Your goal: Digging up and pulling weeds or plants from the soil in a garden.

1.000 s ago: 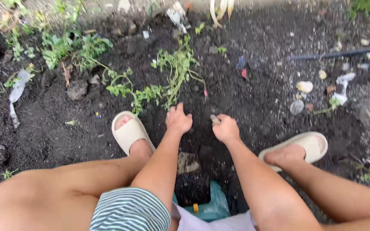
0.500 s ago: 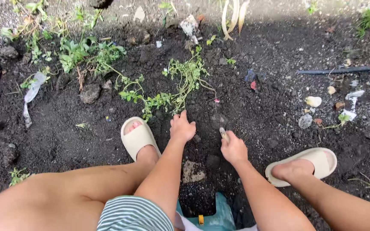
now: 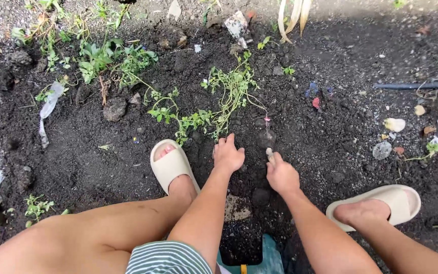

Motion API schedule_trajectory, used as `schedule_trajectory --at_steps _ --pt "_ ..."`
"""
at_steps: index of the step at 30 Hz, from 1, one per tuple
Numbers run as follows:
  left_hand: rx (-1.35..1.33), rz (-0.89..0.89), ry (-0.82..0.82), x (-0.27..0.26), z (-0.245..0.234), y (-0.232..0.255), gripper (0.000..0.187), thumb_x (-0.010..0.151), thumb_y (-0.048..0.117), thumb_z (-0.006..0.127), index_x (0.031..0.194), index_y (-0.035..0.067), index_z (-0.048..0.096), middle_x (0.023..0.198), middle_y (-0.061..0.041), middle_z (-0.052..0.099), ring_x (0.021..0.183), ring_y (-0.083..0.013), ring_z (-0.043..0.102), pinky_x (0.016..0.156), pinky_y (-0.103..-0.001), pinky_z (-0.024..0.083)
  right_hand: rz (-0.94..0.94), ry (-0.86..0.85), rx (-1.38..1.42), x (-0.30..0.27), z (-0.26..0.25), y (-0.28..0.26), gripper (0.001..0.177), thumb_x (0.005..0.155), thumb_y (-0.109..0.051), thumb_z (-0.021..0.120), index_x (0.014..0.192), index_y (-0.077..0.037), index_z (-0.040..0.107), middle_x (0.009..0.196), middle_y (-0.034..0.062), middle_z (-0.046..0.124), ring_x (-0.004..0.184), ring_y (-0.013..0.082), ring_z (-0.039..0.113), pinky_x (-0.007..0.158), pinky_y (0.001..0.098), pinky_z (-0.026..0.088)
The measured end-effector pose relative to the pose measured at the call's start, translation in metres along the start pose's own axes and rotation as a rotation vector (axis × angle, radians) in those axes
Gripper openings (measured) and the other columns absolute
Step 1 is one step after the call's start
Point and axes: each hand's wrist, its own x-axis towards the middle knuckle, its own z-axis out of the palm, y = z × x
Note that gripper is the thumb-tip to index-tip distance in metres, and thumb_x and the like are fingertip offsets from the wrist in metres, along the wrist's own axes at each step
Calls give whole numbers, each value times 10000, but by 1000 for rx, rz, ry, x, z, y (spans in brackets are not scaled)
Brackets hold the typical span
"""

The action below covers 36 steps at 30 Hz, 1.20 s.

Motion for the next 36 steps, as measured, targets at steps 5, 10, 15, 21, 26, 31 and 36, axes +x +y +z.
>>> schedule_trajectory --at_steps 5,10,15,21,26,31,36 --pt "4 -62 -42 6 -7 -2 720 917 320 680 1561 220 373 1555 -107 393 1435 -326 383 1169 -463 377 -79 -98 -66 46 -59 8 350 938 -345 586 1266 -226 607 980 195 751 933 432 715 843 566 558" --pt "-11 -50 -18 15 -8 1 708 931 309 672 1566 202 377 1562 -109 394 1445 -326 379 1163 -467 392 -18 -202 -352 68 -78 -30 347 907 -238 570 1231 -134 635 1086 162 754 1002 368 729 862 508 591" --pt "-2 -76 -20 14 -9 6 722 919 318 677 1562 222 362 1547 -93 399 1455 -310 360 1173 -471 367 -240 -62 -365 30 -44 -23 430 989 -215 483 1339 33 509 957 218 735 819 358 753 724 448 616" --pt "26 -41 -28 9 -2 0 722 911 328 677 1552 201 369 1570 -113 388 1443 -333 374 1174 -468 361 -339 -119 -497 12 -42 -14 489 900 -122 551 1351 55 493 972 198 722 826 320 757 735 412 622" --pt "119 7 -133 13 0 -14 731 916 272 628 1569 109 344 1573 -191 401 1457 -378 390 1209 -457 337 -407 -92 -481 -2 -63 -21 570 829 -136 612 1352 44 477 992 181 718 887 326 740 788 418 604" --pt "106 -36 -203 15 11 -28 765 879 151 568 1587 88 285 1635 -194 315 1496 -392 338 1223 -460 309 -437 -67 -488 -26 -67 -8 514 876 -131 596 1356 15 483 996 179 717 891 325 739 781 424 606" --pt "143 -112 -242 2 -1 -10 715 902 171 555 1568 36 332 1637 -217 336 1483 -405 385 1218 -462 346 -491 -6 -470 -49 -55 9 556 835 -146 618 1352 11 487 991 171 714 900 324 732 762 430 608"
